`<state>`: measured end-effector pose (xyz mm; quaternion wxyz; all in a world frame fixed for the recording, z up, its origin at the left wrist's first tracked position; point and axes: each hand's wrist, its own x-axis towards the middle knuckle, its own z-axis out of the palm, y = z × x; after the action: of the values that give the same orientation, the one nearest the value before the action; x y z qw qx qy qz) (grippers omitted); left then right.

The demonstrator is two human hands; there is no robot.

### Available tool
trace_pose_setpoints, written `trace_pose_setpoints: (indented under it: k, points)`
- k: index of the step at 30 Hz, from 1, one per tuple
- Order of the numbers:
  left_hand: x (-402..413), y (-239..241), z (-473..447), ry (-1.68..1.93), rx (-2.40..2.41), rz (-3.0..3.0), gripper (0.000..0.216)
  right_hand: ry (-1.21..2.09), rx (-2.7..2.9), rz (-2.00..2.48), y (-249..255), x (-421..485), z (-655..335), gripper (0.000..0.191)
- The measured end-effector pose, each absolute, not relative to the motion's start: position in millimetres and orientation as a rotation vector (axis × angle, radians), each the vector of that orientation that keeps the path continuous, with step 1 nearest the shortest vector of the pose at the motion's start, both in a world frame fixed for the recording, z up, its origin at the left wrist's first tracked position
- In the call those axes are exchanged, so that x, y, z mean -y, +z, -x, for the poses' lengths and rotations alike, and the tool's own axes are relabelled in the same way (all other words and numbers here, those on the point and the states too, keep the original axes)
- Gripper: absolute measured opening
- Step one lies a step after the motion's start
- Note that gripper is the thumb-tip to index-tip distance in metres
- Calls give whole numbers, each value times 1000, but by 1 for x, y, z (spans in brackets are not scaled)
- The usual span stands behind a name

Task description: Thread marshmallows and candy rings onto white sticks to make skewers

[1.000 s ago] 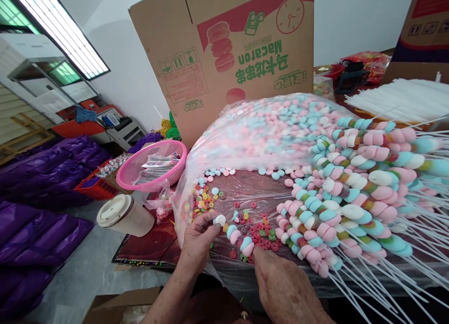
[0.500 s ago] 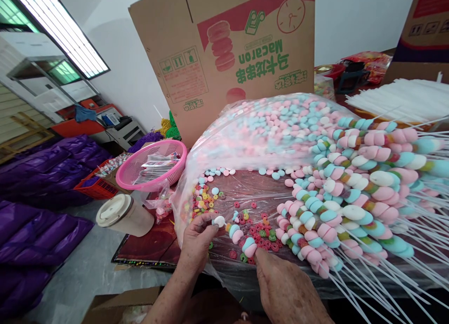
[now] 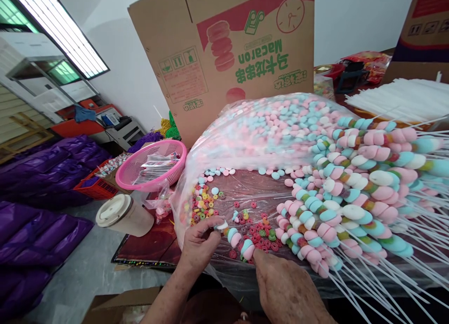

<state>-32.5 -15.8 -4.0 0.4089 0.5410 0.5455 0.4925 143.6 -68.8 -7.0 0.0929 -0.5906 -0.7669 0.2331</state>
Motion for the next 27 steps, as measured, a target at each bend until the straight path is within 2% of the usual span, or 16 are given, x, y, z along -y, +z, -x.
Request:
trace_pose_setpoints:
  k: [5, 12, 17, 27]
  points:
    - [19, -2, 24, 1367, -1380, -1399, 25, 699, 2177, 1704, -15, 67, -137, 28]
    - [16, 23, 32, 1234, -988, -738, 19, 873, 1982, 1432, -9, 63, -145, 29]
    - [13, 29, 35, 1178, -943, -549, 16, 927, 1956, 1391, -8, 64, -146, 28]
    - [17, 34, 30, 1194, -1021, -667, 23, 716, 2157, 1500, -6, 63, -157, 29]
